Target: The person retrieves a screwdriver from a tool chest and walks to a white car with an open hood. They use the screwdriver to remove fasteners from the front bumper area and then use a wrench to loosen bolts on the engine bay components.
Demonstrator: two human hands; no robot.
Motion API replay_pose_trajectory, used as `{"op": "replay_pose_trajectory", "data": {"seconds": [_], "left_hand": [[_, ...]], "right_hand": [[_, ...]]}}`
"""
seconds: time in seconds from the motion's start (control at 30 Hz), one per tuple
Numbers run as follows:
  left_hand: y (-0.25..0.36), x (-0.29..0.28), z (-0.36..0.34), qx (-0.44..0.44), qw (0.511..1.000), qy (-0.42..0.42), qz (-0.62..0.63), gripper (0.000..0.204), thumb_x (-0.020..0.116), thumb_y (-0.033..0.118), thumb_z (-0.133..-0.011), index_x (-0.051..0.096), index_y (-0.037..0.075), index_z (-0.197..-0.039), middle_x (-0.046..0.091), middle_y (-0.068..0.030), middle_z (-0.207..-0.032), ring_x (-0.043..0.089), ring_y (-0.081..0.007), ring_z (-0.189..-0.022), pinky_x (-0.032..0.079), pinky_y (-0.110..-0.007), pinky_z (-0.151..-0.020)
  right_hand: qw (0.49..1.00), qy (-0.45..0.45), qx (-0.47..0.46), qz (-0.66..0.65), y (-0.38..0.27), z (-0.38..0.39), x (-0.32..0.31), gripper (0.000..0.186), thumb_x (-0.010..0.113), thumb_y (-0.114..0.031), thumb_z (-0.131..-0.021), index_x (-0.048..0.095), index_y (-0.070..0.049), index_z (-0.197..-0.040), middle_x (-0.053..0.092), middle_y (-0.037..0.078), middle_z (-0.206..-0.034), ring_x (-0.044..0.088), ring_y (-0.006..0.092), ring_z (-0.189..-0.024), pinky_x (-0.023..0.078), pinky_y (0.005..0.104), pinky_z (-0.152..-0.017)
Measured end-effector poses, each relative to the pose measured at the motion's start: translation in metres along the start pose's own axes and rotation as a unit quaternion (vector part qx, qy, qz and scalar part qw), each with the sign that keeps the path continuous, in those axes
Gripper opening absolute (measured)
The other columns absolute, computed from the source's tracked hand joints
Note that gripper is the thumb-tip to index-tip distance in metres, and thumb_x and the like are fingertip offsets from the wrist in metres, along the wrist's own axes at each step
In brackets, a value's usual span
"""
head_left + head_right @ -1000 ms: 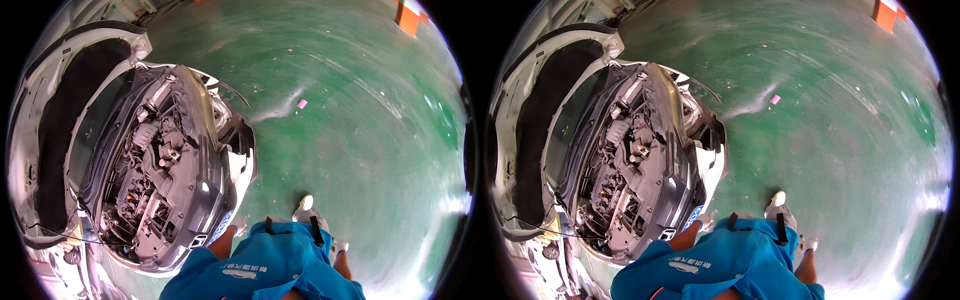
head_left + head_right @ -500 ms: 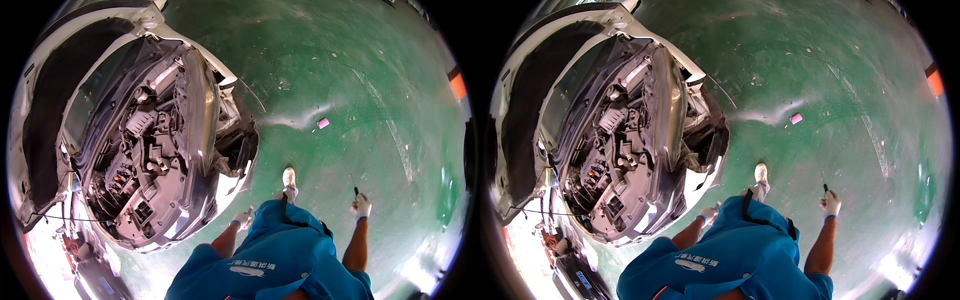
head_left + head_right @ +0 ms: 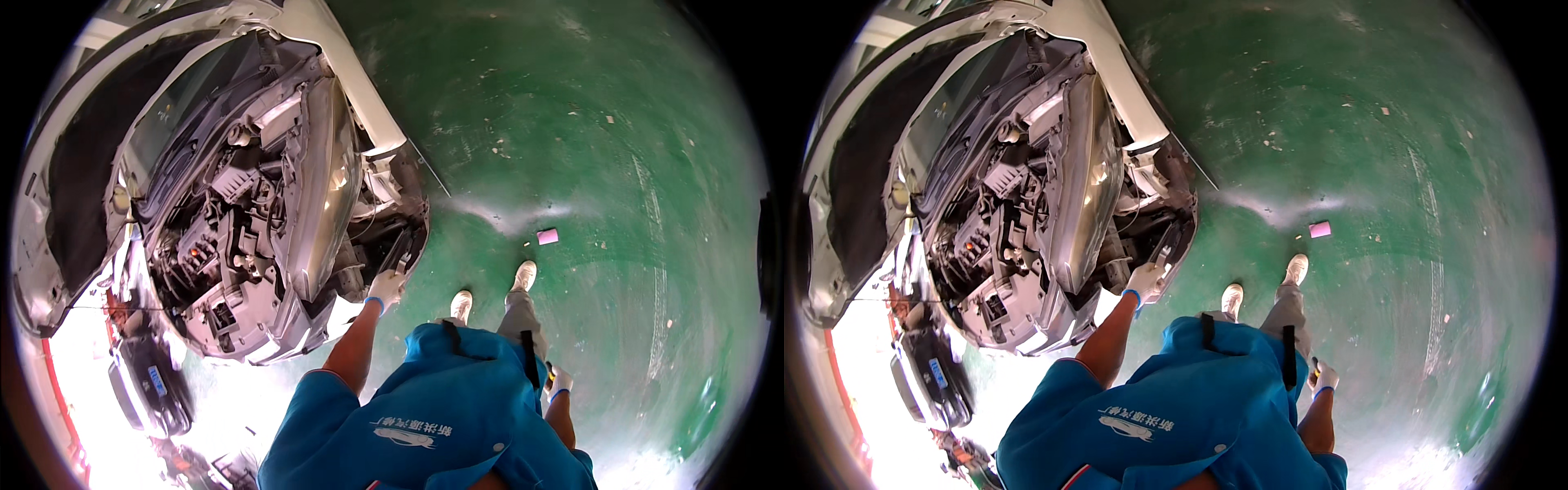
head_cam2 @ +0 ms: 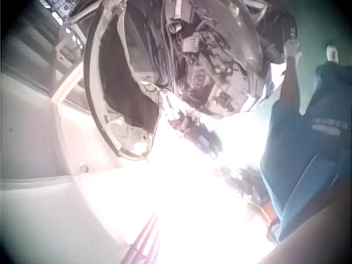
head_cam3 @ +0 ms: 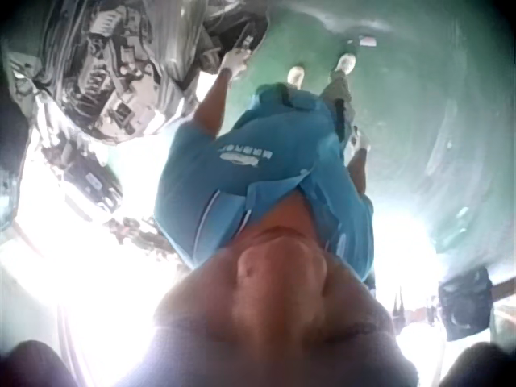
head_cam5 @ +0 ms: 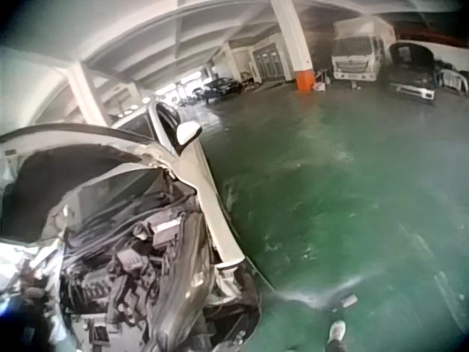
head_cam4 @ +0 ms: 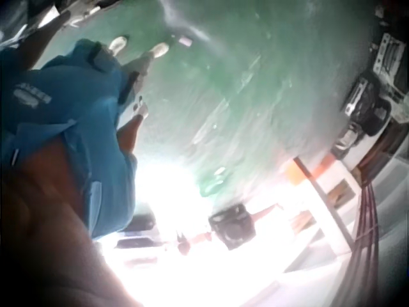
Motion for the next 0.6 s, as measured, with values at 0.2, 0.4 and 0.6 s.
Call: {"op": "replay_pose_trajectory", "data": {"seconds": [0.2, 0.4, 0.6], "left_hand": [[-0.128, 0.008, 0.026, -0.185, 0.974, 0.078, -0.105, 0.018, 0.058, 0.023, -0.099, 0.060, 0.005, -0.096, 0.056, -0.0063, -0.064, 0.053, -0.0200, -0.047, 0.043, -0.037, -0.042], [-0.086, 0.085, 0.079, -0.154, 0.973, 0.123, 0.121, 0.019, 0.063, 0.022, -0.094, 0.059, 0.004, -0.092, 0.052, -0.0043, -0.065, 0.044, -0.0122, -0.046, 0.033, -0.030, -0.042], [-0.068, 0.102, 0.087, -0.126, 0.965, 0.173, 0.153, 0.023, 0.064, 0.024, -0.093, 0.062, 0.001, -0.096, 0.058, -0.0080, -0.071, 0.051, -0.0153, -0.049, 0.040, -0.031, -0.044]], "right_hand": [[0.984, -0.089, -0.108, 0.110, -0.196, -0.048, 0.074, 0.019, 0.068, -0.019, -0.091, 0.057, -0.009, -0.079, 0.055, 0.005, -0.066, 0.053, 0.0157, -0.047, 0.041, 0.0278, -0.039], [0.938, -0.138, -0.181, 0.263, -0.375, -0.078, 0.160, 0.018, 0.069, -0.018, -0.091, 0.057, -0.007, -0.084, 0.051, 0.003, -0.065, 0.051, 0.0136, -0.046, 0.039, 0.0280, -0.039], [0.888, -0.203, -0.258, 0.322, -0.448, -0.035, 0.293, 0.023, 0.072, -0.020, -0.087, 0.061, 0.000, -0.083, 0.051, 0.003, -0.064, 0.049, 0.0136, -0.046, 0.034, 0.0308, -0.039]]}}
Point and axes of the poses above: each hand's wrist, its own z-axis away from the middle knuckle, its own x-axis out of the palm, y = z × x, the point moved 10 cm from there along -z, towards the middle knuckle
